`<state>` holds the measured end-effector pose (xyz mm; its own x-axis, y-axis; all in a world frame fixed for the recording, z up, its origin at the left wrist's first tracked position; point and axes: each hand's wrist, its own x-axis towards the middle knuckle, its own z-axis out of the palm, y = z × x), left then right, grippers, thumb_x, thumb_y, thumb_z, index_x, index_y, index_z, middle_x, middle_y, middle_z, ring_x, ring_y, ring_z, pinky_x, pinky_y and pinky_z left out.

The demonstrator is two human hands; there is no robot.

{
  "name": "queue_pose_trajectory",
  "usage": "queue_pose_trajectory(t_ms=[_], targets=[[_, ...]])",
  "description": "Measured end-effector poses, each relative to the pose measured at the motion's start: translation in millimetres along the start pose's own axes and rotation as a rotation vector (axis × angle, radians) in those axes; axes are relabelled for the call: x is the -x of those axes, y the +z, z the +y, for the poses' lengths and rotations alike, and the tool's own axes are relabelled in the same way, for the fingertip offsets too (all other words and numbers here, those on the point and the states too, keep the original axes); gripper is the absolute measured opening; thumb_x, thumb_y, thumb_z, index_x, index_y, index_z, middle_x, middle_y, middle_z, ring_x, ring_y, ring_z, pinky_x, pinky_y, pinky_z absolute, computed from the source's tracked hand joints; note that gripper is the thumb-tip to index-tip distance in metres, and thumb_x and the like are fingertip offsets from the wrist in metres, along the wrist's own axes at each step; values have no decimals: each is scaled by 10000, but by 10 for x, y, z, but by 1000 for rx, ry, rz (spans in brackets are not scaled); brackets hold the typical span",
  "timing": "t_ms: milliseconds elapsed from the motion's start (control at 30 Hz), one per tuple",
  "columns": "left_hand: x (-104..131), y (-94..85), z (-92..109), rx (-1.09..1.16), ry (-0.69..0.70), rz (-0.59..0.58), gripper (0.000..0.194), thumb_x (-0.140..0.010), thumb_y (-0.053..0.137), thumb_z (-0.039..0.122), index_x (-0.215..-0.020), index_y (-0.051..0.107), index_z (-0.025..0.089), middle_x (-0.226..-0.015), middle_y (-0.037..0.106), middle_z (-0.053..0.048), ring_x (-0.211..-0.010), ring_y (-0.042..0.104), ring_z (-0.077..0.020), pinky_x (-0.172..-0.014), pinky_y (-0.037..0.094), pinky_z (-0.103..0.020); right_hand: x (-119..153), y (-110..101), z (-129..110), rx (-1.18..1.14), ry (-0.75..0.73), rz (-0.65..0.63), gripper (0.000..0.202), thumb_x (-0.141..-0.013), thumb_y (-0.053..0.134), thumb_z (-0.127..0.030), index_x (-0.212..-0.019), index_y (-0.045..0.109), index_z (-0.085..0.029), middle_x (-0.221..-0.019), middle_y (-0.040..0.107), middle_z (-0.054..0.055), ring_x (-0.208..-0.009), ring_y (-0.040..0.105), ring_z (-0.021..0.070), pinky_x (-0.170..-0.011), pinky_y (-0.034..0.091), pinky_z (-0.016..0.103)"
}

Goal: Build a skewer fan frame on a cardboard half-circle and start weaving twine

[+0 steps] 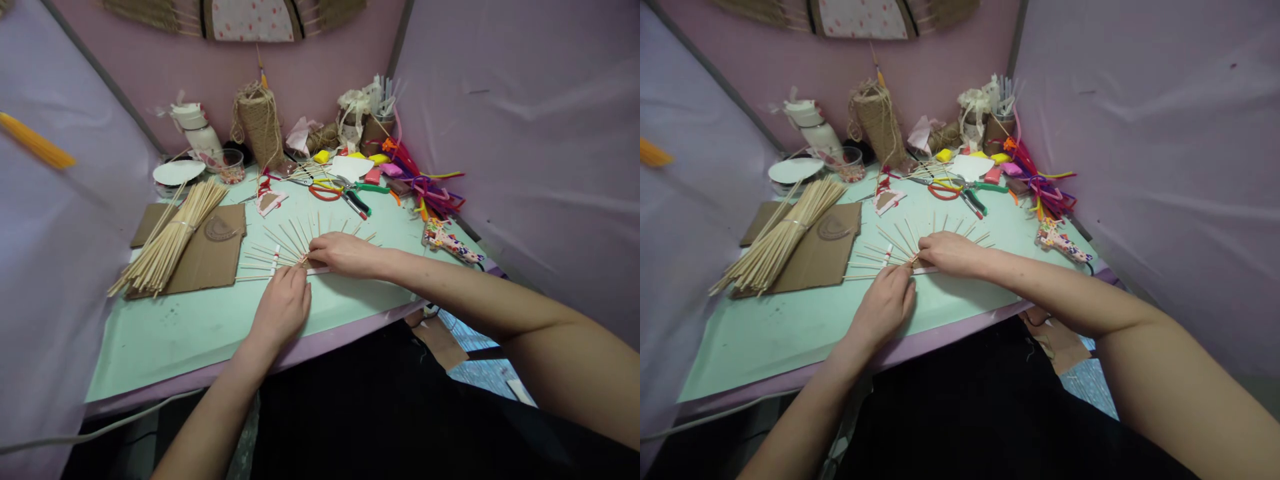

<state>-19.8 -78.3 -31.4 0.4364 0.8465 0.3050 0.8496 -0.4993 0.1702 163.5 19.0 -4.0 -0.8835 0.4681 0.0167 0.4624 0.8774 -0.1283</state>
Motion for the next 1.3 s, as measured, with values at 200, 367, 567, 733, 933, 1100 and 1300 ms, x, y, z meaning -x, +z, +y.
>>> queue_pose_trajectory(t_ms=[200, 367, 567, 733, 933, 1100, 1300], targets=[[-37, -9, 13, -35, 7, -32, 225, -930, 400, 178, -1073, 558, 109, -1094, 647, -167, -1045, 547, -282, -938, 473, -447, -14, -63, -78, 78, 15, -49, 241, -980, 460, -197, -1034, 680, -111, -1004, 642, 118, -907, 556, 217, -815, 386, 349], [-63, -39, 12, -52, 5, -62, 193, -932, 395, 183, -980, 573, 127, -982, 655, -149, -1009, 552, -280, -929, 472, -442, -11, -104, -145, 124, 24, -59, 245, -984, 441, -180, -1010, 675, -113, -980, 637, 108, -877, 544, 207, -799, 373, 343], [-57, -31, 3, -55, 19, -62, 195, -926, 401, 191, -971, 577, 121, -991, 653, -163, -1000, 548, -293, -904, 484, -450, -10, -86, -131, 139, 17, -64, 249, -992, 436, -200, -1005, 671, -117, -986, 629, 101, -861, 533, 198, -778, 359, 337], [-60, -14, 4, -74, 45, -64, 187, -912, 420, 193, -969, 579, 114, -1001, 652, -168, -988, 553, -296, -922, 477, -455, -10, -107, -140, 138, 31, -91, 249, -991, 429, -185, -1005, 668, -113, -991, 622, 100, -854, 515, 194, -770, 336, 330], [-43, 22, 9, -34, 33, -47, 168, -906, 433, 201, -979, 573, 146, -1070, 647, -160, -1042, 549, -294, -944, 468, -472, -4, -92, -131, 114, 31, -90, 251, -994, 429, -189, -1017, 664, -105, -986, 612, 98, -859, 505, 191, -772, 323, 327], [-34, 21, 36, -56, 18, -53, 172, -904, 453, 220, -991, 572, 132, -1095, 645, -171, -1036, 553, -296, -935, 472, -461, -1, -46, -99, 105, 29, -57, 238, -985, 438, -173, -1039, 662, -112, -988, 620, 98, -874, 523, 196, -788, 342, 328], [-16, 33, 39, -54, 14, -45, 190, -917, 443, 231, -1005, 571, 122, -1155, 633, -196, -1063, 550, -301, -934, 472, -462, -5, -55, -92, 127, 8, -64, 250, -970, 459, -157, -1108, 659, -100, -1014, 627, 105, -919, 551, 213, -810, 372, 333]])
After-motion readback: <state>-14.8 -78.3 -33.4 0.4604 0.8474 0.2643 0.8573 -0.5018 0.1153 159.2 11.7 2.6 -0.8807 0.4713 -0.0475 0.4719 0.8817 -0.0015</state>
